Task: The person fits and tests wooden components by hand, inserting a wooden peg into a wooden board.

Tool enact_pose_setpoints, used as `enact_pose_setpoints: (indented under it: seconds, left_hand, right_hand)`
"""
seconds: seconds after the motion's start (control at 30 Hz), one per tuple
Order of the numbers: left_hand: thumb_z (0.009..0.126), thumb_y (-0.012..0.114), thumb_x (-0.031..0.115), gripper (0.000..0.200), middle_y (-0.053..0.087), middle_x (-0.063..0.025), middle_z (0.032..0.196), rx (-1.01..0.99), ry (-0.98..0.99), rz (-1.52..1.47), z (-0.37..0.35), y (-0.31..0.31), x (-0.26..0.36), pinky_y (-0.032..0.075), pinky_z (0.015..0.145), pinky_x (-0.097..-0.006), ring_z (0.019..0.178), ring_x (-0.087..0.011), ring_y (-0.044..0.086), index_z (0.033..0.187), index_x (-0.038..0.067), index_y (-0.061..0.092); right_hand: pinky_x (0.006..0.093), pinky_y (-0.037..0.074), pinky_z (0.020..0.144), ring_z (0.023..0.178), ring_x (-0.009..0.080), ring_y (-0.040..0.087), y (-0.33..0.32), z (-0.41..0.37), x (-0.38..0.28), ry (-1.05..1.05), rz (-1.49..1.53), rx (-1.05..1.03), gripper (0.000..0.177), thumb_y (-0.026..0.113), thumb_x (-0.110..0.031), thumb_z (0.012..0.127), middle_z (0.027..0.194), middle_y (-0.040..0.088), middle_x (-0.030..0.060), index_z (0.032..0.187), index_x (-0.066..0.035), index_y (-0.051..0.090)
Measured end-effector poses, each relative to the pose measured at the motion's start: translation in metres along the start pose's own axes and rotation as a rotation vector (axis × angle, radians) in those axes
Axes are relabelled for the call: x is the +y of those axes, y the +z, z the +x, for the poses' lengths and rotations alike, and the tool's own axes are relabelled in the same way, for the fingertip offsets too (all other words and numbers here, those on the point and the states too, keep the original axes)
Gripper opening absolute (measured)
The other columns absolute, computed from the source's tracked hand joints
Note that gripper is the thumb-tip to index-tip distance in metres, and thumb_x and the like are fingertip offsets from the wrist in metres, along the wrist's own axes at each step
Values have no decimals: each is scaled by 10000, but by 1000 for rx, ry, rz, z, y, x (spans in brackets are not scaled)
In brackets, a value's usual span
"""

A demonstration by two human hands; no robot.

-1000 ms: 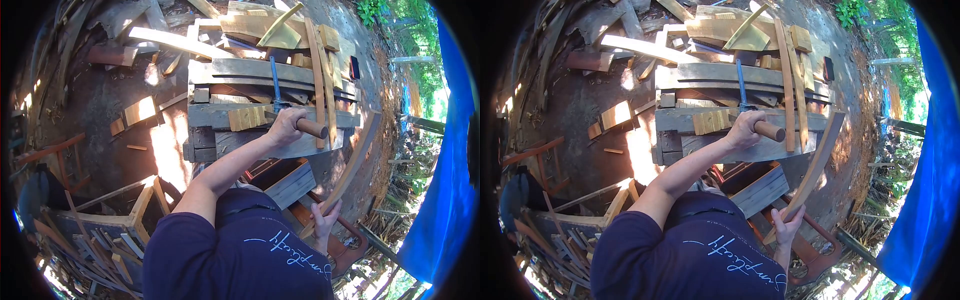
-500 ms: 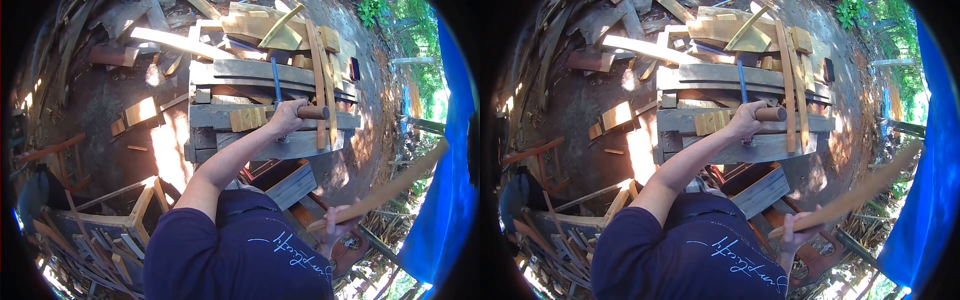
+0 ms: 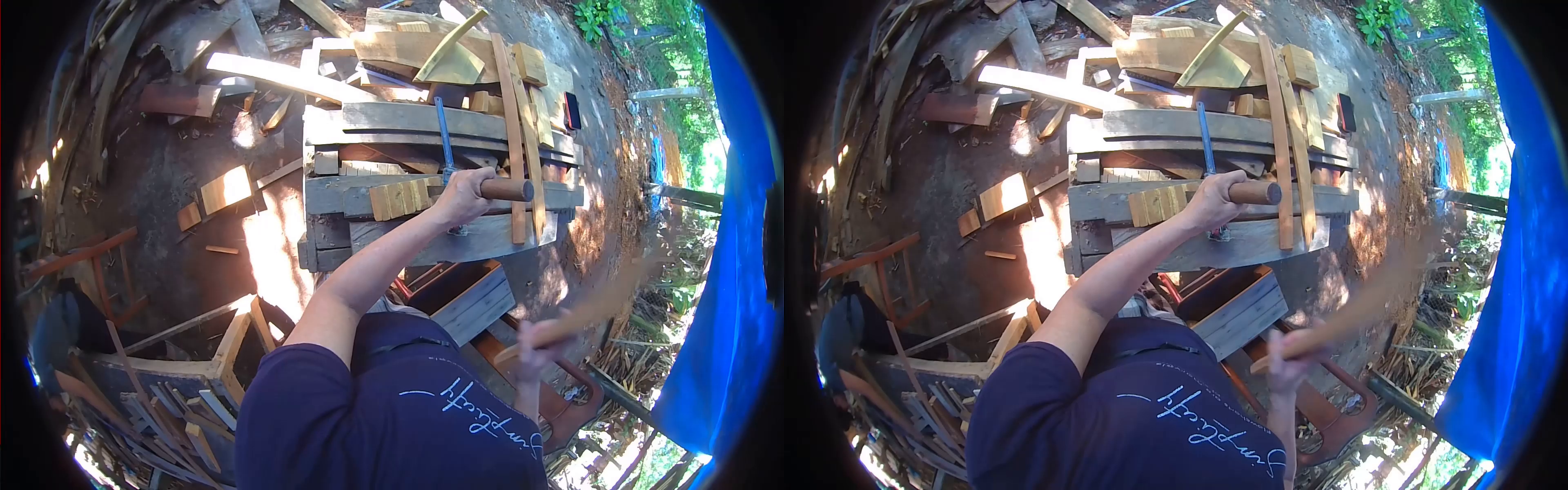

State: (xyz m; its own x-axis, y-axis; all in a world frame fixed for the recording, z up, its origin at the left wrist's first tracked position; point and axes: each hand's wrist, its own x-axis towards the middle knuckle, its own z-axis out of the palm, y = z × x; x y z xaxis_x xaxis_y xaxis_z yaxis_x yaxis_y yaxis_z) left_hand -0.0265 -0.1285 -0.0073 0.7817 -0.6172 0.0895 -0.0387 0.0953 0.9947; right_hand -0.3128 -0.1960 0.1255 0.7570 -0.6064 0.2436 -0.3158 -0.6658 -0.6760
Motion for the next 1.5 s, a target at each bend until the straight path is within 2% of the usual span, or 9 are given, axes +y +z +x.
enact_pose_setpoints:
  seconds: [0.1,0.13,0.27,0.37,0.47,0.87,0.93,1.27,1.5]
  left_hand:
    - [741,702,54,198,638,-159,754,-12,17,-12,0,-1,0,488,682,-384,735,-352,643,916,31,612]
    - [741,702,54,198,638,-159,754,2,19,-8,2,-2,-3,488,682,-384,735,-352,643,916,31,612]
    - [719,676,22,190,628,-152,773,-105,234,115,-10,6,-18,484,689,-404,769,-366,634,889,31,592]
    - [679,665,14,205,612,-117,786,-232,283,128,-23,4,-20,455,746,-427,829,-354,618,847,62,557]
    - [687,670,97,204,612,-106,799,-268,277,250,-28,-2,-12,396,788,-477,874,-350,606,850,102,547]
    - [664,706,65,207,613,-158,729,-27,276,130,-2,-9,-13,469,660,-441,760,-390,618,795,44,547]
    - [676,710,71,203,613,-164,727,-11,241,100,-1,-12,-6,467,658,-439,759,-393,618,790,36,546]
    - [708,743,127,230,657,-169,783,-39,131,69,8,-15,-6,497,702,-435,816,-374,655,867,48,598]
    - [709,668,64,209,665,-175,814,-59,56,26,13,-26,-9,494,729,-441,849,-388,652,909,44,610]
  right_hand:
    - [252,452,633,699,102,527,14,3,-4,142,-196,-328,601,760,-137,803,933,533,36,1275,-25,406]
    - [394,438,936,1024,269,559,9,9,-23,407,-87,-353,662,781,-179,791,1077,560,144,1291,26,399]
    - [392,431,930,1037,252,541,7,8,-21,480,20,-244,660,772,-178,803,1112,540,145,1304,22,390]
    - [218,446,554,603,83,523,9,1,-10,320,-24,-168,619,749,-119,827,764,535,19,1296,-27,356]
    - [338,443,825,904,179,510,9,0,-24,451,32,-166,619,760,-158,808,1004,498,90,1281,11,397]
    - [268,422,707,758,103,470,11,-4,-30,547,100,-179,603,768,-147,799,879,469,27,1265,-25,405]
    - [209,423,491,533,83,512,9,-5,-18,390,39,-198,603,743,-110,831,698,528,18,1274,-24,343]
    - [211,423,504,552,86,515,3,7,-22,289,-10,-198,659,749,-94,825,712,534,15,1331,-23,332]
    - [255,414,684,736,117,492,-5,32,-82,299,110,0,701,727,-125,788,840,478,31,1359,-2,340]
